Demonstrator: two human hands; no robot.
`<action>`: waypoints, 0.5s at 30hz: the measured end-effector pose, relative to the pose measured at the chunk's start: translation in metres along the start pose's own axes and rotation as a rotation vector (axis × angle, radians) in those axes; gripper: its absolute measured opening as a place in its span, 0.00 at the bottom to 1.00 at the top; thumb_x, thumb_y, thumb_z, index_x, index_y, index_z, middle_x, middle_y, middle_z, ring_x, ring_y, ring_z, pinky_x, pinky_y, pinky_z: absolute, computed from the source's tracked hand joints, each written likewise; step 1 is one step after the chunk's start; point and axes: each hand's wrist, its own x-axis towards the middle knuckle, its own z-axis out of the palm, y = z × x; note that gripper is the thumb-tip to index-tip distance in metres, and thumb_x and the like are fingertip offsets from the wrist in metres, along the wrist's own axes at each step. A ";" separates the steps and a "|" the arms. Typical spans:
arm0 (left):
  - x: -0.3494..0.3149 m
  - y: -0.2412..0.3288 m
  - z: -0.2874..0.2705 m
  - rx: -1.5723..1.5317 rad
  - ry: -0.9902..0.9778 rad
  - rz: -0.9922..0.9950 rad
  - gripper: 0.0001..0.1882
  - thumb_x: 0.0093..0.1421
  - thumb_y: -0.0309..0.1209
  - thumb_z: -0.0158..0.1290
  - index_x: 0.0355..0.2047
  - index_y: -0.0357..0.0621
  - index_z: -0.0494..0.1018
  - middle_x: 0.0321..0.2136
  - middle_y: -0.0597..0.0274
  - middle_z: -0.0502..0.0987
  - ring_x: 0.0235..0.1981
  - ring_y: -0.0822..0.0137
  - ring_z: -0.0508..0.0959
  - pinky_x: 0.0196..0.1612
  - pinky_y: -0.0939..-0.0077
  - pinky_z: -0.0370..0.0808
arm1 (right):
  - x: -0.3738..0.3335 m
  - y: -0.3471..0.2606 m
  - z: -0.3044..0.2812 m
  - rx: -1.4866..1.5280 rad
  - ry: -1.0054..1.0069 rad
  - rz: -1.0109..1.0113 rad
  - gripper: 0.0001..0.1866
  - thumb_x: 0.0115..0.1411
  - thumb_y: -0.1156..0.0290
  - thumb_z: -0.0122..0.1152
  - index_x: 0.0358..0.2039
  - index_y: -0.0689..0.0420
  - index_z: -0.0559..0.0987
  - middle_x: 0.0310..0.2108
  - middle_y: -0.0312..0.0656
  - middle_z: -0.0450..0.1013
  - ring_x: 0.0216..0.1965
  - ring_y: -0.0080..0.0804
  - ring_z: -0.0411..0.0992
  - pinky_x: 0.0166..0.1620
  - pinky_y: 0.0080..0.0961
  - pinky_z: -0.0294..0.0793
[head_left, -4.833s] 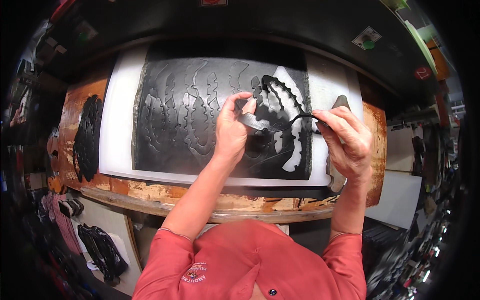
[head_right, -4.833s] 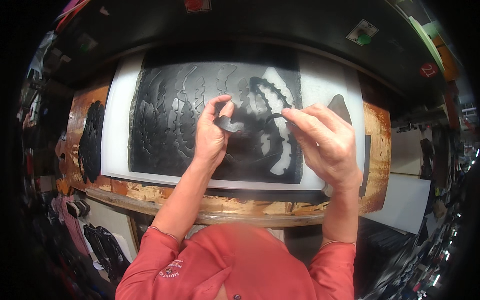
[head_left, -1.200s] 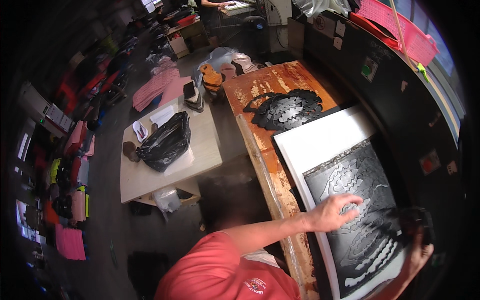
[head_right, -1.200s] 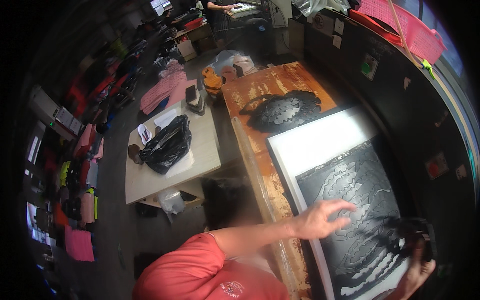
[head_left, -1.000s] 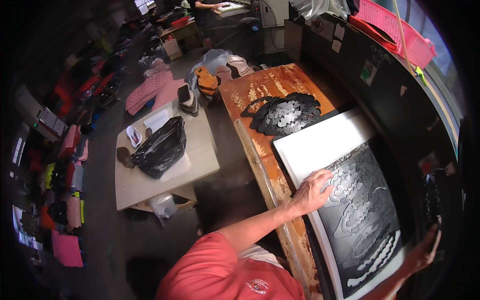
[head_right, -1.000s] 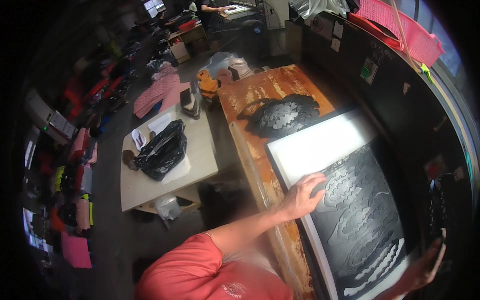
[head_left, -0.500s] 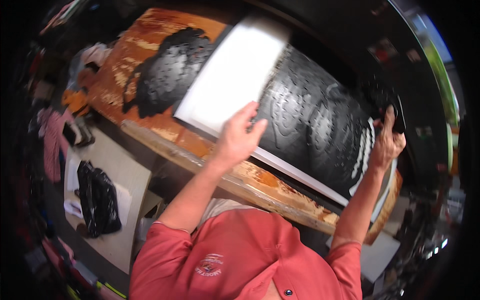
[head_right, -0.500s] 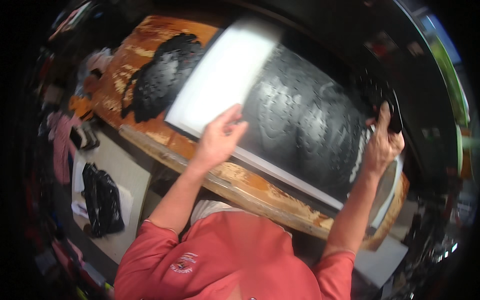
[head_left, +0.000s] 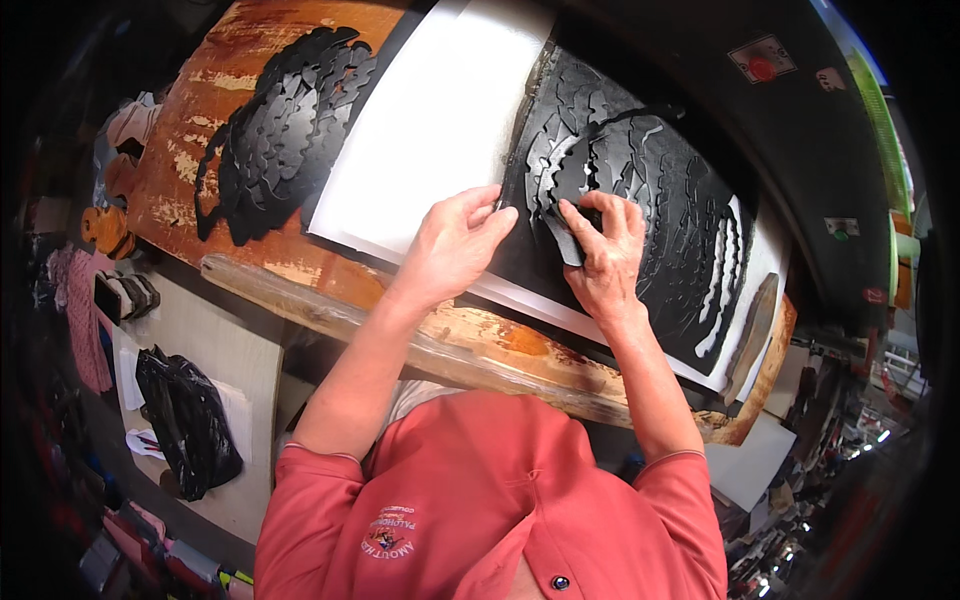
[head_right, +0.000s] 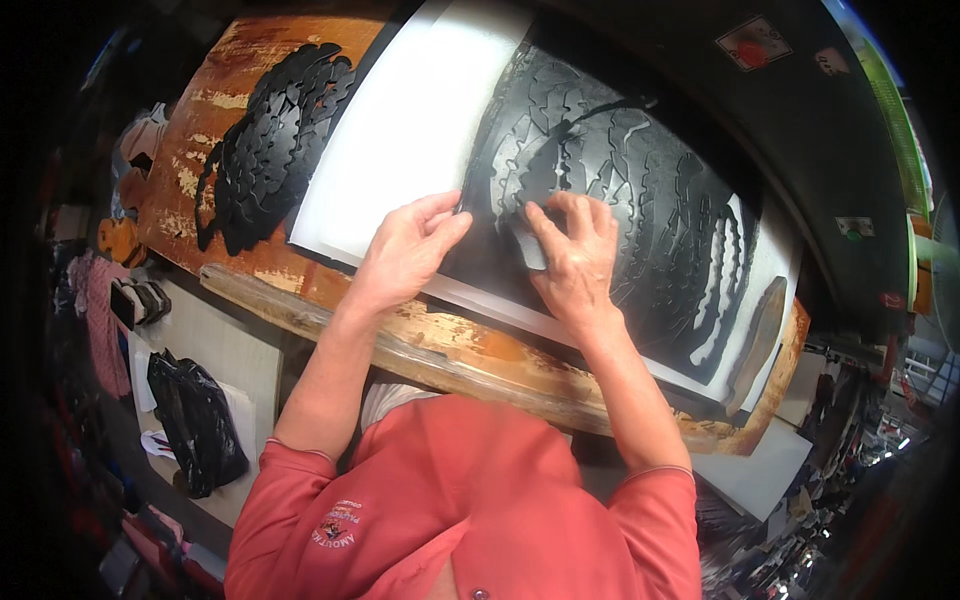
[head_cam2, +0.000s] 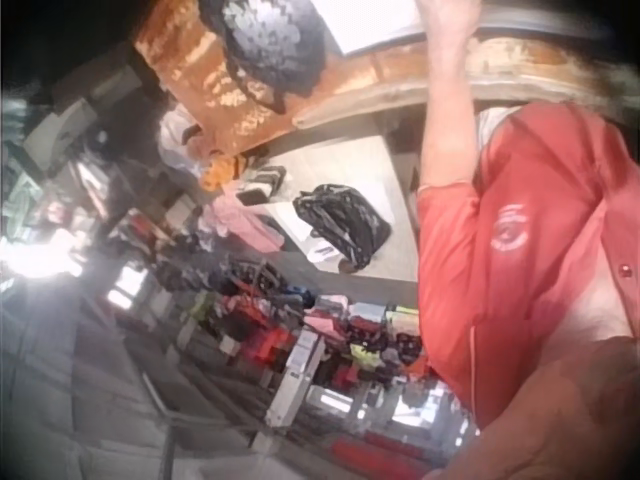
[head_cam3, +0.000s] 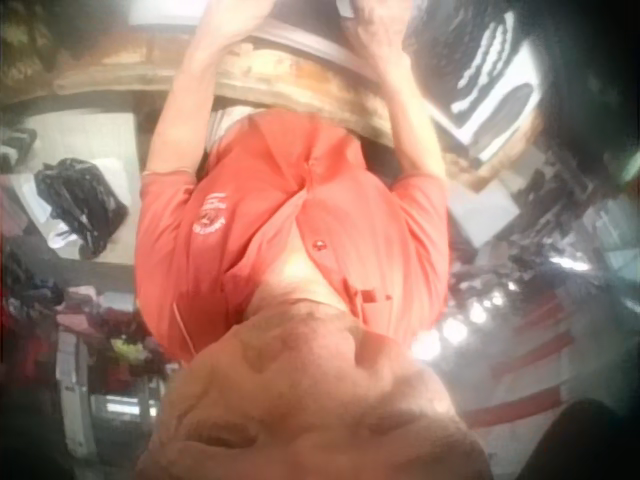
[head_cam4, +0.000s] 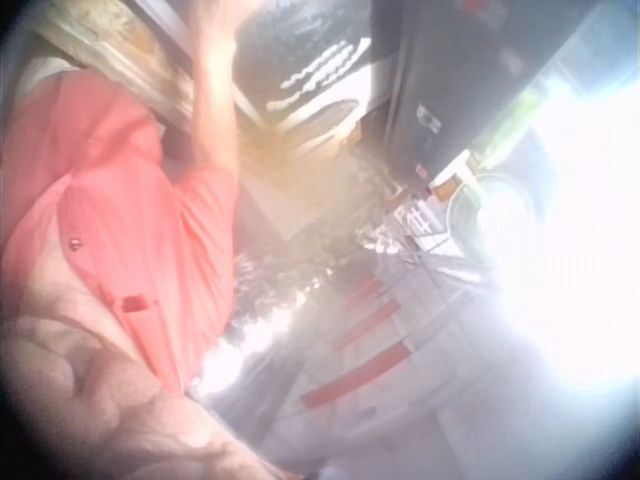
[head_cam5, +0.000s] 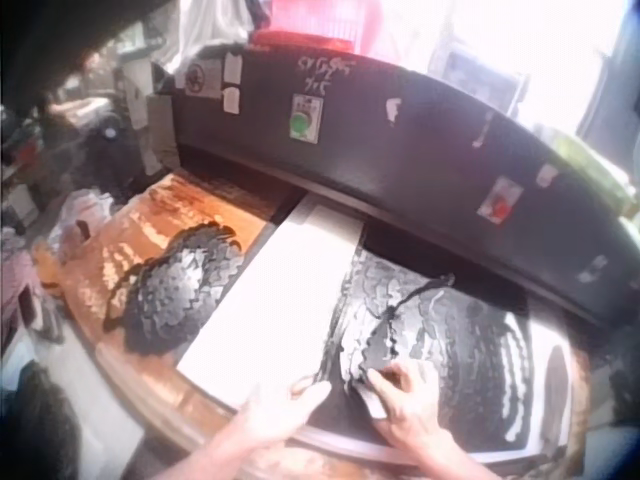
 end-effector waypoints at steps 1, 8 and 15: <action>0.002 -0.002 0.001 -0.044 -0.033 0.001 0.21 0.73 0.32 0.57 0.57 0.24 0.75 0.40 0.60 0.84 0.39 0.77 0.78 0.42 0.80 0.76 | -0.002 0.002 -0.001 -0.036 -0.004 0.037 0.38 0.32 0.85 0.72 0.51 0.56 0.84 0.49 0.45 0.74 0.50 0.49 0.71 0.49 0.43 0.74; 0.015 -0.018 0.024 -0.439 -0.040 -0.052 0.10 0.72 0.28 0.56 0.47 0.34 0.82 0.38 0.68 0.83 0.36 0.80 0.76 0.39 0.81 0.75 | 0.001 0.017 0.010 0.201 0.118 -0.022 0.33 0.42 0.85 0.71 0.54 0.57 0.84 0.39 0.45 0.76 0.39 0.46 0.73 0.42 0.39 0.76; 0.020 -0.020 0.033 -0.355 0.016 0.008 0.10 0.71 0.29 0.59 0.46 0.34 0.82 0.37 0.68 0.83 0.36 0.79 0.77 0.40 0.78 0.76 | 0.009 0.002 -0.005 0.237 0.023 0.068 0.22 0.56 0.73 0.78 0.52 0.60 0.85 0.38 0.46 0.80 0.39 0.45 0.79 0.43 0.37 0.80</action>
